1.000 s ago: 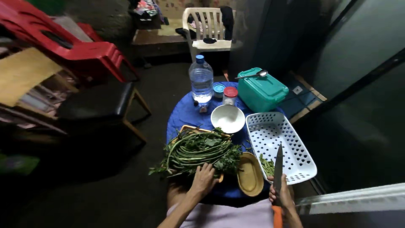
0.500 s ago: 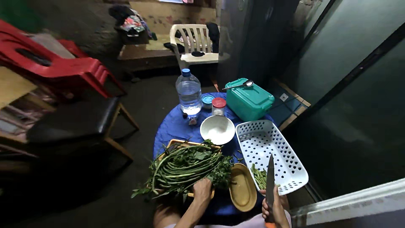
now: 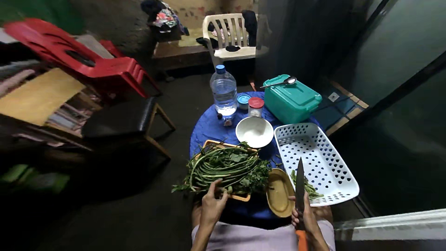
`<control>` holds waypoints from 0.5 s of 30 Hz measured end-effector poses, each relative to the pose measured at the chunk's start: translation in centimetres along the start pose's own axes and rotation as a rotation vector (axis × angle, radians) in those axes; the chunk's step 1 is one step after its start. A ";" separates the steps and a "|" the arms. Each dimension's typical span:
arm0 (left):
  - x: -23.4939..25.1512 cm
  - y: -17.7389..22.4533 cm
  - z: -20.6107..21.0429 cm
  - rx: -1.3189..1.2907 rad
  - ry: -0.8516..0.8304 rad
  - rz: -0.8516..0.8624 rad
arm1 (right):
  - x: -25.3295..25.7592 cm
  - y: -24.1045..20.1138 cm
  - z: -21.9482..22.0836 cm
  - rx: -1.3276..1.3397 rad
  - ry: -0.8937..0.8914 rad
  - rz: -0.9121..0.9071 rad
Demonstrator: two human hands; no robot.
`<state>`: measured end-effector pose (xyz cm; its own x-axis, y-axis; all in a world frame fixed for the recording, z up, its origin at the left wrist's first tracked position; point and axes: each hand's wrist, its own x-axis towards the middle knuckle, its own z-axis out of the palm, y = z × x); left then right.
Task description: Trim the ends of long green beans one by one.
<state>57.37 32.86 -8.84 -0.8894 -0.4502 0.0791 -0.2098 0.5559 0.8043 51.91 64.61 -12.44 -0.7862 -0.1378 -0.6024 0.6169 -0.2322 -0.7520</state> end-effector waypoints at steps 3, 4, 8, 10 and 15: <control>-1.7 -0.6 0.0 -0.190 -0.188 -0.115 | 0.0 0.1 1.8 -0.033 -0.062 -0.008; -2.2 -0.8 0.5 -0.231 -0.201 -0.197 | 0.0 0.1 2.4 -0.043 -0.080 -0.008; -2.3 -0.1 2.0 -0.472 -0.237 -0.743 | -0.3 0.3 3.9 -0.038 -0.110 -0.007; -1.5 -0.9 3.5 -0.609 -0.181 -0.899 | -0.5 0.6 4.2 -0.030 -0.113 0.015; 0.9 -2.0 6.8 -0.712 0.090 -0.967 | -0.3 1.0 3.8 -0.064 -0.122 0.037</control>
<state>54.28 36.07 -14.38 -0.4504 -0.5309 -0.7179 -0.4774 -0.5363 0.6961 52.59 60.79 -12.02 -0.7588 -0.2619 -0.5964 0.6439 -0.1637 -0.7474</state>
